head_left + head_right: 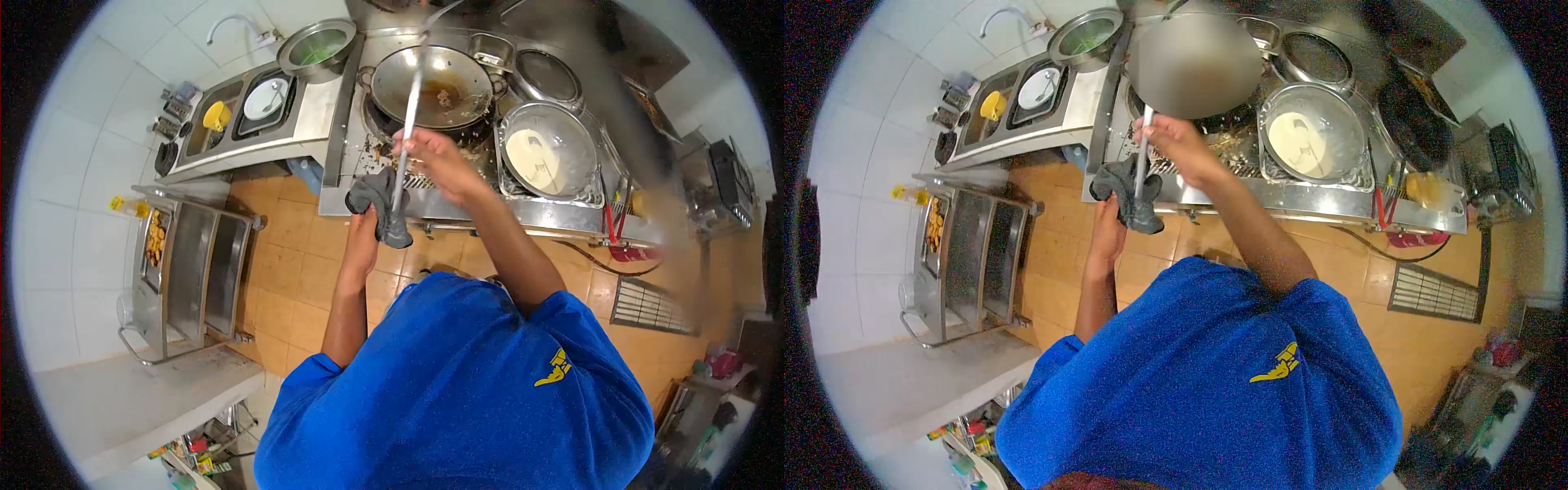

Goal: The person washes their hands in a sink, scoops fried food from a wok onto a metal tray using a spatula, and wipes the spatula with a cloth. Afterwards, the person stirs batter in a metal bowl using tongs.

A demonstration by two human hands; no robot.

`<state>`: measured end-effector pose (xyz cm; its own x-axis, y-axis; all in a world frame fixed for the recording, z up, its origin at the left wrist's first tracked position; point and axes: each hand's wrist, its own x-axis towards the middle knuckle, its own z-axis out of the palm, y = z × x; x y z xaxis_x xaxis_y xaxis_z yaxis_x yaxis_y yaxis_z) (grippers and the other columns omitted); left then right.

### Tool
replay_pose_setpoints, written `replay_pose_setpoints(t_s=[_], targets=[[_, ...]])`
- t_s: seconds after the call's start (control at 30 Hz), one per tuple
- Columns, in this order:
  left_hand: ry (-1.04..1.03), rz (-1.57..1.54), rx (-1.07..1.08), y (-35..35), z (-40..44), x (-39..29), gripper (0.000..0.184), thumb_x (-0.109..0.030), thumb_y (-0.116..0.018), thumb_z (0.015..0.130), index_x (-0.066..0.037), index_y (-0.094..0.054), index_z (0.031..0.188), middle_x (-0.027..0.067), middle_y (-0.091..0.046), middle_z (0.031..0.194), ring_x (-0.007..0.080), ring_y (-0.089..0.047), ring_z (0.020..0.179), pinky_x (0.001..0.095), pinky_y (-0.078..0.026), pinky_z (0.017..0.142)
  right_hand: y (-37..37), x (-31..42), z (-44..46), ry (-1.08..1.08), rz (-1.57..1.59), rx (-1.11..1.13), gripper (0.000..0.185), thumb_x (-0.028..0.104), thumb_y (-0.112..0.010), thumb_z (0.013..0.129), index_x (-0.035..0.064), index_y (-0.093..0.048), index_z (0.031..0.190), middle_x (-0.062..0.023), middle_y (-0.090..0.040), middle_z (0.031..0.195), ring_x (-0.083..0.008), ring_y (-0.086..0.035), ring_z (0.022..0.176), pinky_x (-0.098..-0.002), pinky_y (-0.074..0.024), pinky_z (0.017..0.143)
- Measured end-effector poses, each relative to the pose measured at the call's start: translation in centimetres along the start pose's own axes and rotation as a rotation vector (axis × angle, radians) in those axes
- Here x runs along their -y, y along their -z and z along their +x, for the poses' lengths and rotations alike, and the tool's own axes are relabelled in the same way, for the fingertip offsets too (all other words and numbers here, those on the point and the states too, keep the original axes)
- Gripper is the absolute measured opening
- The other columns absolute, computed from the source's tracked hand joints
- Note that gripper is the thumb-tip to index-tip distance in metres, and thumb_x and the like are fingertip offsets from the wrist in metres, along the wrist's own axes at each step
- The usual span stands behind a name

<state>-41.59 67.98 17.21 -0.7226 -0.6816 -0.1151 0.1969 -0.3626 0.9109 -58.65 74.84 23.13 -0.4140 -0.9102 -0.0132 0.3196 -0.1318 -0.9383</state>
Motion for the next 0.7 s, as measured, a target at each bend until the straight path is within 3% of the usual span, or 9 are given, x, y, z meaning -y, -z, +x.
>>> replay_pose_setpoints(t_s=[0.03, 0.07, 0.2, 0.3, 0.47, 0.57, 0.63, 0.67, 0.7], targets=[[0.015, 0.018, 0.011, -0.4, 0.5, 0.1, 0.03, -0.02, -0.037, 0.09, -0.005, -0.041, 0.115, 0.008, -0.048, 0.11, 0.0183, -0.048, 0.101, 0.0326, -0.037, 0.087, -0.4, -0.9, 0.0, 0.07, 0.011, 0.003, 0.027, 0.022, -0.049, 0.085, 0.0019, -0.052, 0.103, -0.0029, -0.058, 0.089, -0.0094, -0.049, 0.084, -0.0231, -0.0361, 0.079], [0.033, 0.035, 0.019, -0.8, 0.8, 0.4, 0.03, -0.021, -0.037, 0.09, -0.005, -0.04, 0.114, 0.008, -0.049, 0.109, 0.018, -0.048, 0.1, 0.0322, -0.037, 0.087, -1.2, -0.6, -0.6, 0.039, 0.051, -0.003, 0.027, 0.019, -0.047, 0.086, -0.0002, -0.051, 0.104, -0.0027, -0.057, 0.087, -0.0098, -0.049, 0.082, -0.0241, -0.0368, 0.079], [0.153, 0.121, 0.126, -2.5, 0.8, -0.3, 0.034, -0.023, -0.038, 0.09, -0.002, -0.038, 0.116, 0.0055, -0.048, 0.108, 0.0131, -0.044, 0.1, 0.0285, -0.035, 0.087, -0.4, -2.4, 0.2, -0.02, 0.217, 0.037, 0.023, 0.017, -0.044, 0.088, 0.0038, -0.05, 0.105, 0.0004, -0.054, 0.085, -0.0091, -0.048, 0.077, -0.0244, -0.0391, 0.07], [0.346, 0.035, -0.003, -2.8, 0.8, -0.3, 0.03, -0.022, -0.038, 0.09, -0.003, -0.041, 0.112, 0.0059, -0.052, 0.103, 0.014, -0.05, 0.092, 0.0287, -0.042, 0.079, 0.0, -3.1, 0.9, -0.068, 0.31, 0.067, 0.022, 0.017, -0.043, 0.088, 0.0063, -0.05, 0.105, 0.001, -0.052, 0.084, -0.0097, -0.047, 0.074, -0.0251, -0.0392, 0.066], [0.28, -0.189, 0.092, -1.4, 0.8, -0.1, 0.023, -0.018, -0.038, 0.088, -0.003, -0.048, 0.102, 0.0089, -0.057, 0.096, 0.0176, -0.057, 0.085, 0.0303, -0.046, 0.076, 3.0, -3.3, 2.6, -0.112, 0.295, -0.082, 0.024, 0.02, -0.047, 0.086, 0.0062, -0.049, 0.105, -0.0018, -0.054, 0.085, -0.0127, -0.052, 0.073, -0.0274, -0.0421, 0.065], [0.298, -0.155, 0.136, 1.3, 0.4, 0.4, 0.03, -0.024, -0.035, 0.087, -0.003, -0.05, 0.103, 0.0095, -0.057, 0.093, 0.0205, -0.058, 0.082, 0.0317, -0.047, 0.074, 8.9, -3.0, 3.2, -0.189, -0.23, -0.308, 0.018, 0.016, -0.051, 0.082, 0.0056, -0.056, 0.095, -0.0043, -0.059, 0.082, -0.0159, -0.055, 0.074, -0.0308, -0.046, 0.061], [0.356, -0.239, 0.098, 4.9, 0.4, 1.8, 0.032, -0.025, -0.033, 0.087, -0.002, -0.05, 0.103, 0.0101, -0.058, 0.093, 0.0215, -0.058, 0.081, 0.032, -0.047, 0.073, 14.0, -4.2, 3.3, -0.023, -0.396, -0.446, 0.019, 0.018, -0.048, 0.081, 0.0046, -0.055, 0.092, -0.0068, -0.059, 0.08, -0.0148, -0.055, 0.071, -0.0306, -0.0443, 0.056], [0.381, -0.285, 0.079, 6.4, 0.2, 2.2, 0.034, -0.026, -0.032, 0.087, -0.002, -0.05, 0.103, 0.0105, -0.058, 0.093, 0.022, -0.058, 0.08, 0.0321, -0.047, 0.073, 14.8, -2.2, 3.4, -0.147, -0.769, -0.531, 0.019, 0.015, -0.045, 0.08, 0.0, -0.053, 0.089, -0.0146, -0.058, 0.081, -0.0237, -0.057, 0.073, -0.0357, -0.0448, 0.059], [0.373, -0.354, 0.136, 7.2, 0.0, 2.0, 0.036, -0.028, -0.03, 0.088, -0.002, -0.05, 0.103, 0.0107, -0.058, 0.096, 0.0226, -0.057, 0.081, 0.0334, -0.047, 0.073, 17.2, -2.5, 3.5, 0.145, -1.172, -0.506, 0.022, 0.016, -0.042, 0.082, -0.0024, -0.053, 0.087, -0.022, -0.056, 0.083, -0.0352, -0.055, 0.078, -0.0431, -0.0428, 0.066]])
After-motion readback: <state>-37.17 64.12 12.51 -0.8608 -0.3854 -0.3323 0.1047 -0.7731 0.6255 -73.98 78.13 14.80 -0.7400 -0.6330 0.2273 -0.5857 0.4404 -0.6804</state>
